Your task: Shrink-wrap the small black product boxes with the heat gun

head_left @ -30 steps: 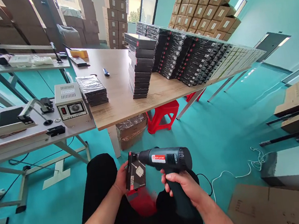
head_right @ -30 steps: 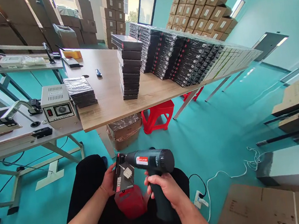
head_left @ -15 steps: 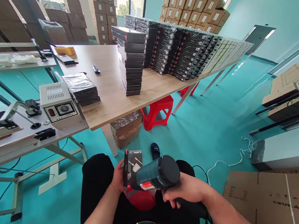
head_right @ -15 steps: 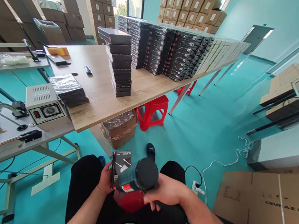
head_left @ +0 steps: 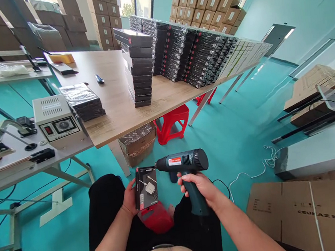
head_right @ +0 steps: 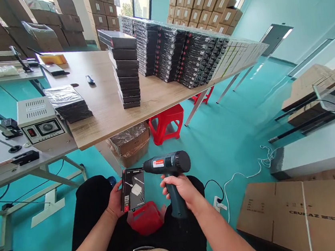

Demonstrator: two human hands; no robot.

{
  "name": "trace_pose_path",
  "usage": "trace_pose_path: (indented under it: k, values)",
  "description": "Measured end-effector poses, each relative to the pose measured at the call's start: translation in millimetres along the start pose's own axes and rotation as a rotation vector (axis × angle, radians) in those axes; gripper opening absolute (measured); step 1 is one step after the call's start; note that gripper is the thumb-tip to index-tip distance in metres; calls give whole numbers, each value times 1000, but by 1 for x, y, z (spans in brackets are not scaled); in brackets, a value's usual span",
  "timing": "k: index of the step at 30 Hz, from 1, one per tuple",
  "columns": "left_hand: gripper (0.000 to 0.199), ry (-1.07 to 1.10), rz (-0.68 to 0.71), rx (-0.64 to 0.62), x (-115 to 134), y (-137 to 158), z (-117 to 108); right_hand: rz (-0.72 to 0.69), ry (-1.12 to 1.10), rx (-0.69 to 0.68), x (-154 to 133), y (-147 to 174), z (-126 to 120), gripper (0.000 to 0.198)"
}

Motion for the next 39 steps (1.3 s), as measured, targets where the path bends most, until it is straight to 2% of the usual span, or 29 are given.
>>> trace_pose_path:
  k: [3,6,9,15,19,21,24,26,31,35,39]
  values:
    - [41,19,12,6,1,-1,-2,21,85,-17,3,5,-22,29]
    - [42,32,0,6,0,-3,-1,109,215,-161,11,18,-34,28]
    - [41,37,-4,27,0,-4,2,176,279,-278,19,29,-36,27]
    - [42,28,55,69,2,-5,-1,115,152,-120,29,30,-33,30]
    - [35,17,230,87,2,-13,-9,199,174,-273,41,39,-31,30]
    - [34,38,268,86,2,-18,-11,169,81,-298,44,43,-28,32]
    - [37,98,249,121,3,-26,-15,80,-52,-124,43,41,-23,31]
    - [40,132,235,183,4,-29,-18,65,-47,-27,42,40,-21,30]
    - [39,141,202,243,4,-32,-22,59,-4,-146,47,39,-11,33]
    - [39,144,217,245,4,-33,-25,12,12,-42,49,36,-8,34]
    - [36,127,221,264,4,-33,-27,51,72,-104,48,34,-6,32]
Point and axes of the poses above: each hand's wrist, its own y-axis away from the middle knuckle, its own z-axis out of the palm, x = y × z, the point moved 1 cm from there along -y, towards the middle knuckle, and after that the axes turned 2 degrees about z, right-handed, at the moved point
